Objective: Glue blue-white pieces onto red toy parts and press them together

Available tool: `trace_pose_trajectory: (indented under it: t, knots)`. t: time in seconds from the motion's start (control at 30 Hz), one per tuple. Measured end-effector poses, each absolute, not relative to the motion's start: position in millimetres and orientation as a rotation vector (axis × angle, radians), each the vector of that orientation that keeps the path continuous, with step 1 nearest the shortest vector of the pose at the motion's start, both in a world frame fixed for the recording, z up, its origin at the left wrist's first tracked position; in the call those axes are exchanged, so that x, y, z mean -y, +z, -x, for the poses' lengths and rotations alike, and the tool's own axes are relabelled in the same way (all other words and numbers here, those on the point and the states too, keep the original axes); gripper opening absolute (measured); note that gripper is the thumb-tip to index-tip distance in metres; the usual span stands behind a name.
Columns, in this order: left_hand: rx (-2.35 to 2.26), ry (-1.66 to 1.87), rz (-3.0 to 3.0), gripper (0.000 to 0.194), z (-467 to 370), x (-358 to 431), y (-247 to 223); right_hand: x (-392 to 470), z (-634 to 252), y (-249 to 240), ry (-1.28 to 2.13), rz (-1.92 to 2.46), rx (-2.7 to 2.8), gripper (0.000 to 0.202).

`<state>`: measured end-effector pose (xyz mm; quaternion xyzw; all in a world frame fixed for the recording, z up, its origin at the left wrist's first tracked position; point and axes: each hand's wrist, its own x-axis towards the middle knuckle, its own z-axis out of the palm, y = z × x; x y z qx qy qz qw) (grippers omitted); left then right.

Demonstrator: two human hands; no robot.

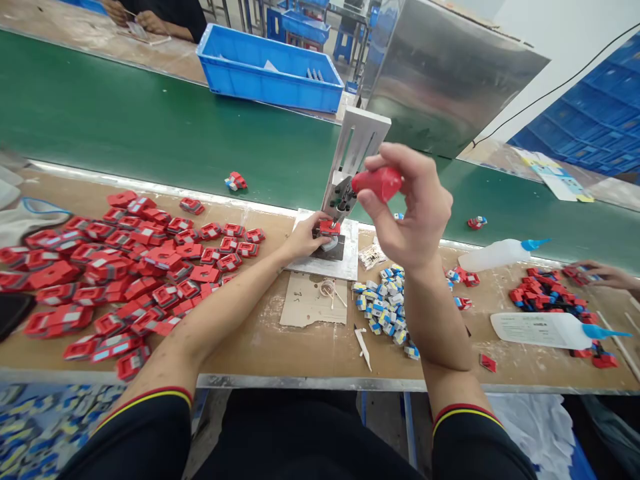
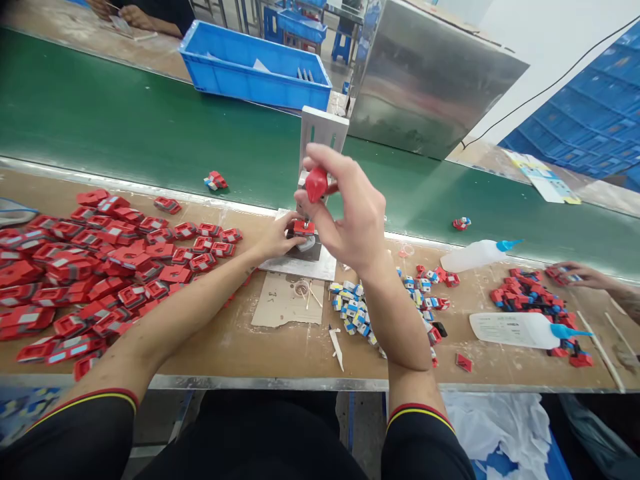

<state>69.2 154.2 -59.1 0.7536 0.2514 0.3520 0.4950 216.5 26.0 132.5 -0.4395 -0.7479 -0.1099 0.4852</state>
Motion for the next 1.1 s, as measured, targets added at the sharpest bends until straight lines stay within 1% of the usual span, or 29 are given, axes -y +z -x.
trace_pose_trajectory:
  t: [0.13,0.37,0.47,0.6,0.67,0.87,0.97,1.03,1.1]
  knots:
    - [-0.597,0.881,-1.846,0.046,-71,-153,-61,-15,-215,109,-0.347,1.015,1.877,0.036]
    - [-0.598,0.875,-1.871,0.048,-70,-146,-58,-6,-217,78,-0.518,0.964,1.901,0.059]
    - [-0.596,0.868,-1.856,0.047,-70,-144,-56,-4,-216,72,-0.488,0.929,1.905,0.071]
    - [-0.591,0.867,-1.842,0.046,-71,-144,-57,-3,-217,60,-0.347,0.848,1.898,0.082]
    - [-0.591,0.88,-1.85,0.047,-71,-145,-58,-4,-218,52,-0.297,0.843,1.889,0.081]
    - [-0.587,0.887,-1.884,0.045,-71,-145,-58,2,-219,27,-0.413,0.845,1.934,0.062]
    - [-0.599,0.892,-1.904,0.044,-70,-144,-58,9,-216,17,-0.287,0.878,1.904,0.054]
    - [-0.605,0.898,-1.913,0.044,-71,-143,-57,11,-212,13,-0.162,0.932,1.786,0.049]
    - [-0.606,0.902,-1.909,0.044,-71,-143,-57,11,-207,11,0.038,0.979,1.634,0.05]
